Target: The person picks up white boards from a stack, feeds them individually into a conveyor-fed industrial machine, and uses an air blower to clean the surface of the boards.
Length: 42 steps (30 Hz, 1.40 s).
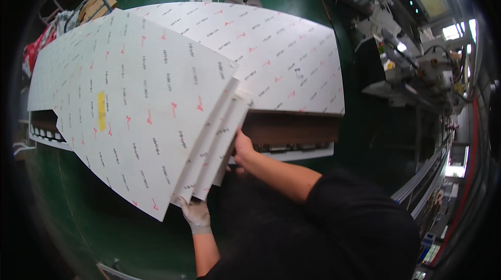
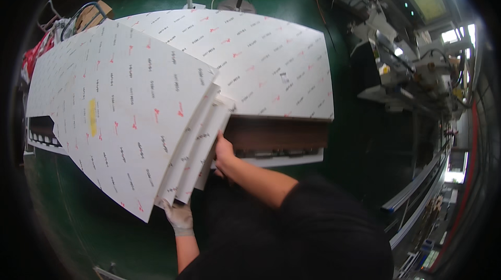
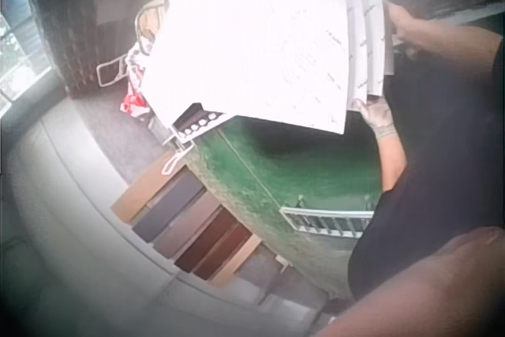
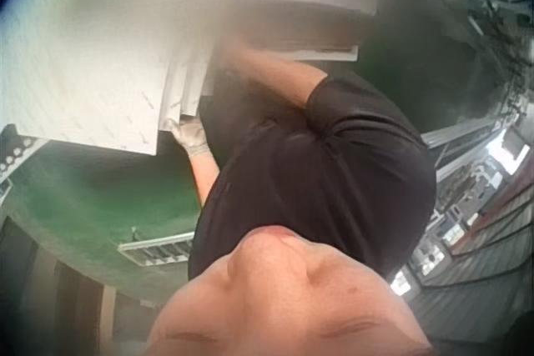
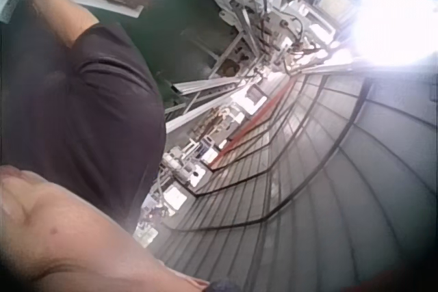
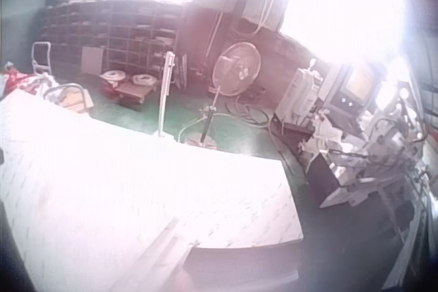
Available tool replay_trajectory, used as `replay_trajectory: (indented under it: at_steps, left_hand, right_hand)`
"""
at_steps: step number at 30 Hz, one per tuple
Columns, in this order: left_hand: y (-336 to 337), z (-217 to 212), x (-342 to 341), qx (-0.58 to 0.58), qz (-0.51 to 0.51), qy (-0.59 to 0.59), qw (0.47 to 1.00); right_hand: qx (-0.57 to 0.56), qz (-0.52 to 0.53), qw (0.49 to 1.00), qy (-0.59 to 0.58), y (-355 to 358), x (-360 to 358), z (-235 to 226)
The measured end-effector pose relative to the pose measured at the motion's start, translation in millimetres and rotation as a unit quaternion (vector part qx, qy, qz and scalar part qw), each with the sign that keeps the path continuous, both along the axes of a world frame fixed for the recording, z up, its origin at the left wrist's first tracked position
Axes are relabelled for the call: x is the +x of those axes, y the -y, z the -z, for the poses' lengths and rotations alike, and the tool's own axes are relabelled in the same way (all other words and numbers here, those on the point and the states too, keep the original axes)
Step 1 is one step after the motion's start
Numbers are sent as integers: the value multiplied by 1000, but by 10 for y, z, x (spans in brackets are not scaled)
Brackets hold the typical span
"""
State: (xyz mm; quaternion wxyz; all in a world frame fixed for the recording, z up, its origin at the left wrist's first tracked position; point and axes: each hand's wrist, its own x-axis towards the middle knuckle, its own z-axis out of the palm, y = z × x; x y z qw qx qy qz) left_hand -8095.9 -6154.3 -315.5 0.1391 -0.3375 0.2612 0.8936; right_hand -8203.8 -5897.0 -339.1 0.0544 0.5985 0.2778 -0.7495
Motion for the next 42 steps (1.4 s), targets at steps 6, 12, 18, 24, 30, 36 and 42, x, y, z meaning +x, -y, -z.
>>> replay_trajectory:
  at_steps: [6,12,18,24,30,36,42]
  left_hand:
    - [-115,-21,199,-2,47,-1,999]
    - [-182,56,155,4,29,11,1000]
    - [-144,-76,131,-32,19,14,999]
    - [-266,-64,33,18,-21,24,999]
    - [-456,-196,233,60,-49,44,996]
    - [-736,-282,167,52,-73,23,996]
    - [-1293,-742,-94,6,-100,10,995]
  right_hand:
    - [-17,14,999,-40,-258,200,135]
    - [-29,-25,998,-49,-316,175,63]
    - [-28,-41,998,-49,-305,236,-7]
    - [-14,-31,999,-20,-331,51,-182]
    - [-16,-82,996,39,-489,-33,-424]
    - [-42,-103,993,32,-682,-252,-742]
    - [-8,-167,986,-7,-1166,-477,-575]
